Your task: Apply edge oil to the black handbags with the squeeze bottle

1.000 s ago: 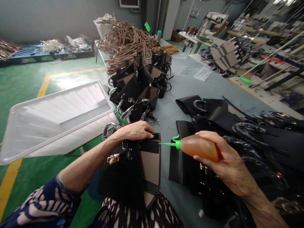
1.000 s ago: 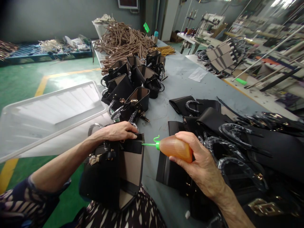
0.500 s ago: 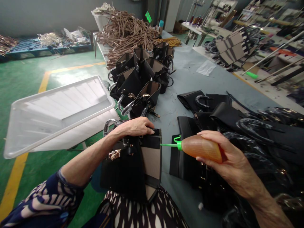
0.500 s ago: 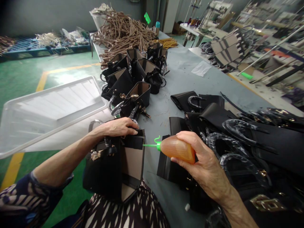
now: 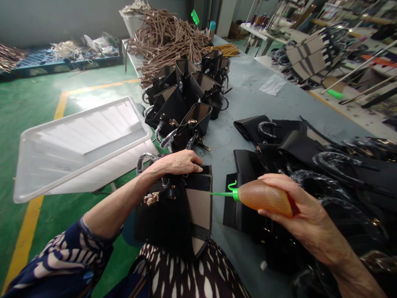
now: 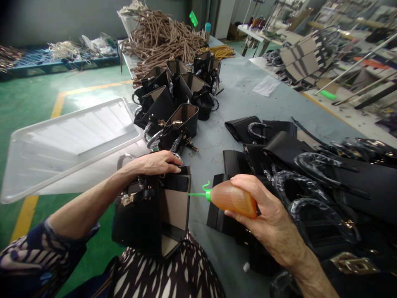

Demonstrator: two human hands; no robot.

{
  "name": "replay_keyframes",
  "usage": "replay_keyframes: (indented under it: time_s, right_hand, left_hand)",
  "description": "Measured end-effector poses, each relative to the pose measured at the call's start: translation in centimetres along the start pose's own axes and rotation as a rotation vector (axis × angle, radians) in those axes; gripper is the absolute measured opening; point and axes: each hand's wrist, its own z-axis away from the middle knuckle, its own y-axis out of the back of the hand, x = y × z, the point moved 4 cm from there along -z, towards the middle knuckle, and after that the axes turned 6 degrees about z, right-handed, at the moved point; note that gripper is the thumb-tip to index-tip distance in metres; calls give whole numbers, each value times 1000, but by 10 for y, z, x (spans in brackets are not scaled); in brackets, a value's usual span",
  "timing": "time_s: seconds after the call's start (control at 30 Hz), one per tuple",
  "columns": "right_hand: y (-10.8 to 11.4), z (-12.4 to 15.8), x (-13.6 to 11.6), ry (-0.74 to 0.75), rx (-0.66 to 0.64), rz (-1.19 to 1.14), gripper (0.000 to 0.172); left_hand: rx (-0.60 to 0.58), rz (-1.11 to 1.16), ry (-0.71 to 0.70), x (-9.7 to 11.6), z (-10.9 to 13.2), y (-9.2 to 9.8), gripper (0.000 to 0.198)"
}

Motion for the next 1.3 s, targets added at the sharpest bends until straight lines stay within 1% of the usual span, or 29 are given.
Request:
replay_keyframes:
  time_s: [0.2,0.33,0.47,0.97,1.3]
  right_hand:
    - [-2,7,1,-3,-30,-12,43]
    - [-3,11,2,-16,-65,6,43]
    - [-6,15,3,-3,-80,8,44]
    - [-17,31,10,-73,-142,-44,44]
    - [-20,35,8,-77,-199,-46,42]
  left_hand:
    - [11,1,6,2,0,1,21]
    - [5,-9,-8,0,-1,1,23]
    - [22,-24,-13,-2,-2,2,25]
    - [39,-52,-5,1,-1,3,23]
    - [41,-70,-1,1,-1,4,24]
